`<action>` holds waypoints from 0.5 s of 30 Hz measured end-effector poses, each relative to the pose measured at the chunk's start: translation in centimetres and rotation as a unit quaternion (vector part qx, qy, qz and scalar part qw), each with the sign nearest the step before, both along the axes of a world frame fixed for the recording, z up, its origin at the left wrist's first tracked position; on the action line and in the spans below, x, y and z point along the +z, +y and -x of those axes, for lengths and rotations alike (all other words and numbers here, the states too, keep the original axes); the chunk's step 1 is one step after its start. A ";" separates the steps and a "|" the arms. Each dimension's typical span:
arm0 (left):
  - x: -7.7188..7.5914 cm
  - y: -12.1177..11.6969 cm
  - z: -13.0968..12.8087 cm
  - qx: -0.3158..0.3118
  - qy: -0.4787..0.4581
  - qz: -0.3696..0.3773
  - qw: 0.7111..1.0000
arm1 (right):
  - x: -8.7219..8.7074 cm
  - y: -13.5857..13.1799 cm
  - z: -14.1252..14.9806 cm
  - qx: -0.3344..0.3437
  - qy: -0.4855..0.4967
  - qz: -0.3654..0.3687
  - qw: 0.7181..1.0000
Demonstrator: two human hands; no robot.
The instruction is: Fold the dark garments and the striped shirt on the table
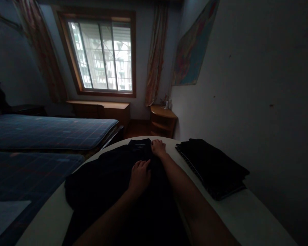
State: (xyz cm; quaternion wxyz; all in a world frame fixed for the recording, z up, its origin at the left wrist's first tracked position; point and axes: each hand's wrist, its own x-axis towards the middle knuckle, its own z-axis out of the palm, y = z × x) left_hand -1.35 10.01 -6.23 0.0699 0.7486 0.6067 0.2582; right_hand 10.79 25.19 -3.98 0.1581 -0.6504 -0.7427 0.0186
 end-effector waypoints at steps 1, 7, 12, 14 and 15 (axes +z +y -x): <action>0.2 -0.1 0.0 0.001 -0.005 0.001 1.000 | 0.0 0.0 0.1 -0.004 0.001 -0.005 1.000; 0.8 -0.1 0.3 0.030 -0.026 0.004 0.999 | -0.4 -0.4 0.5 0.008 0.001 -0.013 1.000; 0.9 -0.2 0.4 0.023 -0.024 0.006 0.999 | -0.4 -0.7 0.4 0.041 0.003 0.004 0.999; 1.0 -0.5 0.5 0.014 -0.013 0.004 1.000 | -0.3 -1.1 0.3 0.043 0.010 0.005 0.999; 1.1 -0.6 0.5 0.009 -0.007 0.002 1.000 | -0.2 -1.5 0.2 0.041 0.014 0.002 0.999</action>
